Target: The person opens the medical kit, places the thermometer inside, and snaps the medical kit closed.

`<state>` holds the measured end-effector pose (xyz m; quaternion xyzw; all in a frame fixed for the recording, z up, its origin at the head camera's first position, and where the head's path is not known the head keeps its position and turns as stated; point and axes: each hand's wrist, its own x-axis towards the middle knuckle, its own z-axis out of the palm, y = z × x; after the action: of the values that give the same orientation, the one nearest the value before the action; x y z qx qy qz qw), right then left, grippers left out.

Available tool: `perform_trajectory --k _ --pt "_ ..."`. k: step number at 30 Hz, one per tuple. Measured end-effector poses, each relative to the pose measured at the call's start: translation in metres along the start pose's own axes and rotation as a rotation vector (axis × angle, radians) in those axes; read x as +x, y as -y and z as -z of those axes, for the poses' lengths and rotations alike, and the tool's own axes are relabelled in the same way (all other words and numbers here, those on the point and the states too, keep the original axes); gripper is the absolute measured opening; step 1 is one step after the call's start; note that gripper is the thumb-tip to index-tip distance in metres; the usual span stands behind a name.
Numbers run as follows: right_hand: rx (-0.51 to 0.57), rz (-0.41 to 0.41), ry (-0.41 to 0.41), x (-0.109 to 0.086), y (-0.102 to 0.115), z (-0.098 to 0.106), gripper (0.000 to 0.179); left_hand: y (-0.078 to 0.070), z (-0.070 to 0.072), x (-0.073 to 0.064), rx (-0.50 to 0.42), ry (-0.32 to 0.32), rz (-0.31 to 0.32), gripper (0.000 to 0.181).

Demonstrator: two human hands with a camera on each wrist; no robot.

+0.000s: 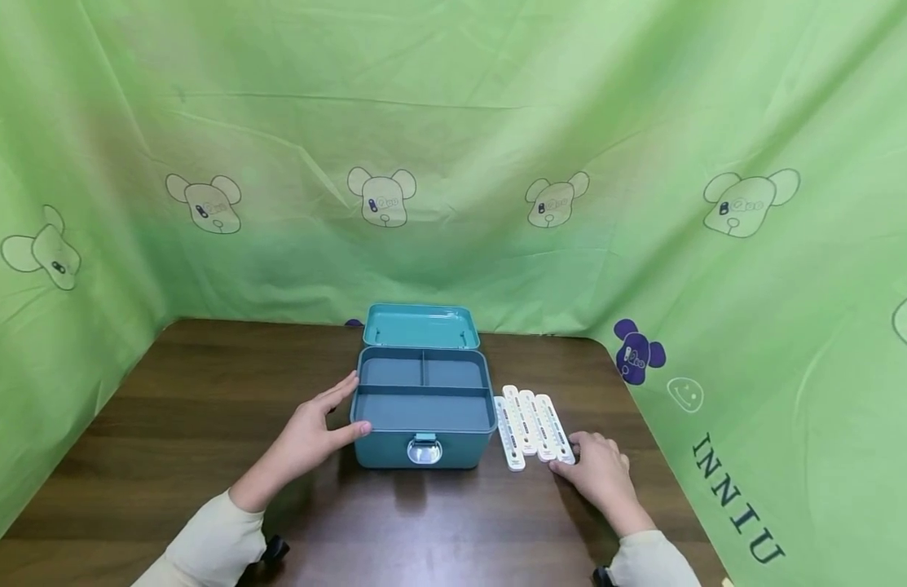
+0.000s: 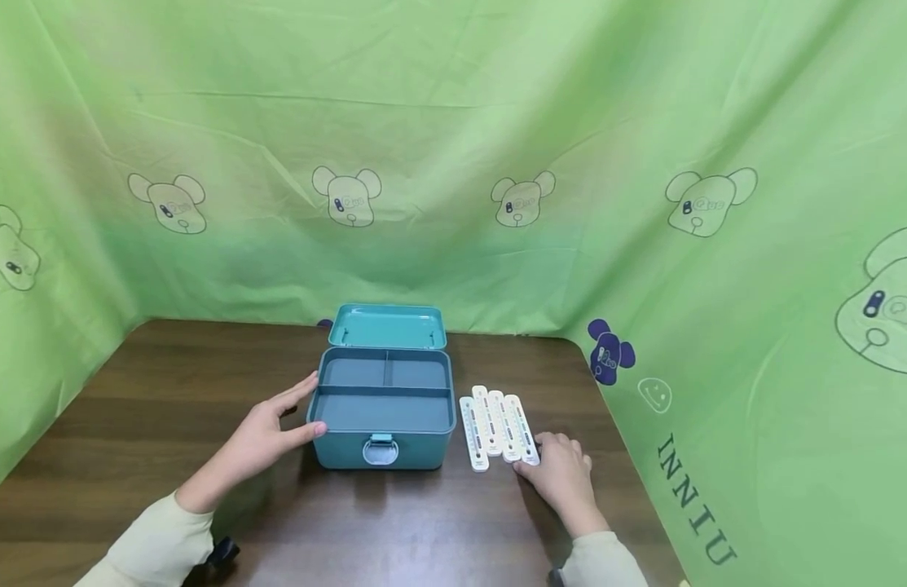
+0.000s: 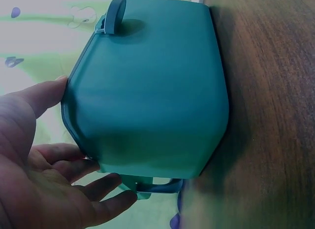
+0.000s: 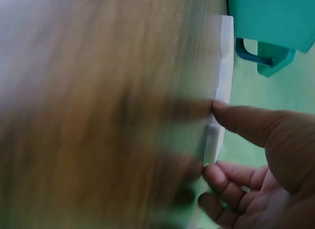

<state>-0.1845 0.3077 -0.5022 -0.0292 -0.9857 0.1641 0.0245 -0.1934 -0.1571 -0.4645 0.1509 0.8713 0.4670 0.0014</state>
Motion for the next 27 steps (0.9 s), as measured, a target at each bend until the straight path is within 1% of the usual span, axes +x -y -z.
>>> perform_trajectory --k 3,8,12,14,19,24,27 --pt "-0.03 -0.057 0.014 -0.001 0.003 0.003 0.049 0.0 -0.001 0.001 -0.007 0.006 -0.005 0.084" --pt "-0.028 -0.128 0.044 -0.002 0.004 0.005 0.041 0.0 -0.002 0.002 -0.011 0.01 -0.006 0.083" --pt "0.008 -0.157 0.047 -0.001 0.002 0.007 0.038 -0.001 -0.001 0.002 -0.008 0.008 -0.003 0.084" --pt "0.044 -0.171 0.052 0.0 0.001 0.009 0.036 -0.001 -0.001 0.002 -0.008 0.01 -0.002 0.084" --pt "0.125 -0.202 0.028 0.002 -0.007 0.015 0.035 -0.001 -0.001 0.0 -0.02 0.009 0.009 0.084" --pt "0.168 -0.183 -0.04 0.009 -0.018 0.021 0.034 -0.001 0.0 0.0 -0.029 0.008 0.017 0.084" --pt "0.206 -0.123 -0.085 0.016 -0.025 0.025 0.032 -0.001 0.001 0.001 -0.031 0.01 0.016 0.084"
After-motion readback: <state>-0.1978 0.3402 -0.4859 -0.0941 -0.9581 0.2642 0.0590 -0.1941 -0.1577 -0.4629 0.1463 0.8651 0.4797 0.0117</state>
